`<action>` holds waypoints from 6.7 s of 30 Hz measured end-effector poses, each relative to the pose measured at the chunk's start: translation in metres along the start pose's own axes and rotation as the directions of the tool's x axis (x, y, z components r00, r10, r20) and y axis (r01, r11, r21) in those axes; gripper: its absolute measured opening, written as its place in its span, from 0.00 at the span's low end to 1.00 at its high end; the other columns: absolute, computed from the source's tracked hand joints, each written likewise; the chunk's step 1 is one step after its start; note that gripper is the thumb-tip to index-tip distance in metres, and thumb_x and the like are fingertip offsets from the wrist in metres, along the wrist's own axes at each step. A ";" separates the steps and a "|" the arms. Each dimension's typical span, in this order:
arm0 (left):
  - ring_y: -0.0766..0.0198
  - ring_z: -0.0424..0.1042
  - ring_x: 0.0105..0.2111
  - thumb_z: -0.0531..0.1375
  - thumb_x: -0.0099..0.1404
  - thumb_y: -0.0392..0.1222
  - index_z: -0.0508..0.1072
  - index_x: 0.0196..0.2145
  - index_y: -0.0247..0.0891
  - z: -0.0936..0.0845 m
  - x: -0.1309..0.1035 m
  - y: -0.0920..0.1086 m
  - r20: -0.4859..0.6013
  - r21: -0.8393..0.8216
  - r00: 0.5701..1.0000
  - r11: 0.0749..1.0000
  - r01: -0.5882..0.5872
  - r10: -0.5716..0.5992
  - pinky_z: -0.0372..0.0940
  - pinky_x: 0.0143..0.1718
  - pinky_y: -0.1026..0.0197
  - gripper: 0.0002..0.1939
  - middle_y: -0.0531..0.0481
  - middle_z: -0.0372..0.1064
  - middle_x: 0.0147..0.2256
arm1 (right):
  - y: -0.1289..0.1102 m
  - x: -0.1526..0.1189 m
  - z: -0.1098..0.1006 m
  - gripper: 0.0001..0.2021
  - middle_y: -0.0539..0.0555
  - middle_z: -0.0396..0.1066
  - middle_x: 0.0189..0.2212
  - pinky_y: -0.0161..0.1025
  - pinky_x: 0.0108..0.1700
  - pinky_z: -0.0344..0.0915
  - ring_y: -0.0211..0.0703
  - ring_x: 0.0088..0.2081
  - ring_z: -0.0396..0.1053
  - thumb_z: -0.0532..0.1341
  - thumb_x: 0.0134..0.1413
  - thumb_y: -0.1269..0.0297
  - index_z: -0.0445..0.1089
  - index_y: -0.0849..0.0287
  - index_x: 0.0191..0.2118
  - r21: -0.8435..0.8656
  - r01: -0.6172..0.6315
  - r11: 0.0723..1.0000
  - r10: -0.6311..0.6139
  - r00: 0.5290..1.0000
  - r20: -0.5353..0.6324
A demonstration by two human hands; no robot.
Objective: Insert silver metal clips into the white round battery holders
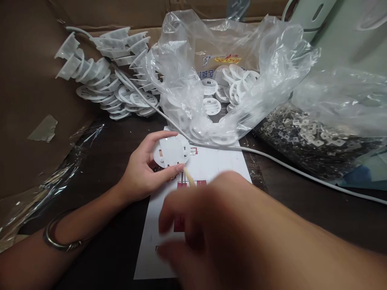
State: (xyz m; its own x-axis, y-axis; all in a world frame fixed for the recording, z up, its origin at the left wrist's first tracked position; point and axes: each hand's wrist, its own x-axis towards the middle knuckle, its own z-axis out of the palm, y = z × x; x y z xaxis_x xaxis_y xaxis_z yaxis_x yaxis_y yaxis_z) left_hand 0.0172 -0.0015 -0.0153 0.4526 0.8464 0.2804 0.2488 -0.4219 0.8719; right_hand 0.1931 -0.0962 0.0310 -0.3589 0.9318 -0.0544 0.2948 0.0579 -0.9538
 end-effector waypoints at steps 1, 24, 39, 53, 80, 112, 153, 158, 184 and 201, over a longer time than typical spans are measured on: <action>0.70 0.68 0.24 0.67 0.54 0.39 0.66 0.52 0.45 0.000 0.000 0.000 -0.007 0.006 1.000 1.000 -0.009 0.009 0.65 0.21 0.67 0.28 0.50 0.69 0.42 | -0.003 0.008 -0.002 0.04 0.48 0.68 0.17 0.29 0.13 0.52 0.32 0.15 0.59 0.66 0.51 0.63 0.72 0.54 0.29 0.043 -0.058 0.997 0.056 0.997 0.048; 0.69 0.68 0.24 0.64 0.52 0.32 0.66 0.52 0.42 0.000 0.001 0.002 -0.017 0.035 0.999 0.999 -0.035 0.036 0.65 0.21 0.68 0.28 0.49 0.70 0.41 | 0.044 0.051 -0.004 0.11 0.51 0.73 0.21 0.27 0.20 0.63 0.31 0.18 0.66 0.73 0.40 0.67 0.70 0.64 0.26 0.528 -0.064 0.847 0.044 0.998 0.050; 0.64 0.71 0.27 0.66 0.54 0.36 0.66 0.52 0.42 -0.001 0.002 0.000 -0.049 -0.007 0.999 1.000 -0.023 0.023 0.67 0.23 0.65 0.28 0.49 0.70 0.37 | 0.048 0.050 -0.007 0.11 0.53 0.76 0.26 0.26 0.18 0.62 0.29 0.17 0.65 0.65 0.54 0.60 0.73 0.63 0.38 0.508 -0.020 0.861 0.007 1.000 0.028; 0.69 0.69 0.24 0.67 0.55 0.39 0.66 0.52 0.44 0.000 0.001 0.002 -0.059 -0.054 0.998 0.998 -0.021 0.018 0.65 0.20 0.67 0.28 0.51 0.70 0.36 | 0.047 0.050 -0.004 0.18 0.46 0.65 0.14 0.27 0.17 0.59 0.29 0.14 0.62 0.63 0.57 0.56 0.63 0.61 0.21 0.509 0.027 0.860 0.028 0.995 -0.101; 0.63 0.73 0.28 0.65 0.58 0.53 0.65 0.55 0.45 -0.004 0.003 -0.003 0.076 -0.215 0.997 0.977 -0.010 0.027 0.70 0.24 0.62 0.30 0.45 0.72 0.43 | 0.046 0.051 -0.003 0.07 0.50 0.75 0.30 0.31 0.15 0.54 0.29 0.16 0.59 0.65 0.53 0.62 0.76 0.54 0.39 0.364 0.159 0.918 0.015 0.902 -0.431; 0.70 0.68 0.21 0.62 0.61 0.41 0.72 0.42 0.37 -0.021 0.024 0.003 -0.394 -0.211 0.898 0.970 0.118 -0.195 0.61 0.18 0.71 0.11 0.52 0.72 0.29 | 0.051 0.055 -0.003 0.14 0.51 0.71 0.36 0.33 0.21 0.53 0.29 0.20 0.57 0.63 0.55 0.56 0.73 0.53 0.46 0.338 0.076 0.938 0.092 0.886 -0.454; 0.73 0.52 0.11 0.63 0.58 0.46 0.64 0.25 0.37 -0.080 0.041 -0.023 -0.618 -0.215 0.574 0.819 0.533 -0.536 0.47 0.11 0.72 0.13 0.60 0.56 0.11 | -0.011 0.147 -0.108 0.13 0.61 0.72 0.29 0.41 0.27 0.58 0.50 0.31 0.69 0.61 0.45 0.75 0.76 0.65 0.39 -0.744 -0.375 0.554 0.019 0.898 -0.439; 0.75 0.48 0.13 0.62 0.59 0.47 0.63 0.19 0.36 -0.060 0.038 -0.026 -0.503 -0.162 0.734 0.884 0.439 -0.456 0.43 0.15 0.71 0.18 0.60 0.51 0.12 | 0.018 0.166 -0.095 0.12 0.66 0.72 0.30 0.44 0.30 0.61 0.57 0.33 0.71 0.59 0.44 0.79 0.75 0.66 0.36 -0.798 -0.411 0.441 0.043 0.898 -0.438; 0.70 0.62 0.13 0.59 0.62 0.46 0.67 0.45 0.40 -0.023 0.015 0.003 -0.226 -0.512 0.868 0.812 0.280 -0.442 0.52 0.08 0.71 0.14 0.55 0.65 0.22 | 0.045 0.088 -0.009 0.09 0.49 0.71 0.22 0.38 0.23 0.62 0.36 0.20 0.63 0.59 0.57 0.67 0.75 0.55 0.41 -0.376 0.248 0.893 -0.406 0.803 -0.436; 0.71 0.60 0.14 0.60 0.60 0.46 0.66 0.37 0.38 -0.017 0.019 -0.002 -0.314 -0.466 0.877 0.864 0.192 -0.364 0.53 0.08 0.71 0.11 0.56 0.62 0.23 | 0.040 0.091 -0.011 0.09 0.53 0.73 0.27 0.43 0.33 0.61 0.41 0.28 0.66 0.61 0.54 0.65 0.79 0.55 0.38 -0.441 0.028 0.897 -0.084 0.990 -0.109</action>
State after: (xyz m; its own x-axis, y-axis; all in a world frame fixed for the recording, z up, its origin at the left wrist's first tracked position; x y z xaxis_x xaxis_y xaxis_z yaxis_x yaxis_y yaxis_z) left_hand 0.0105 0.0208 -0.0045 0.0379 0.9978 0.0545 -0.0977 -0.0506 0.9939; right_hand 0.1821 -0.0050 -0.0088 -0.2838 0.9571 0.0588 0.6453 0.2360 -0.7266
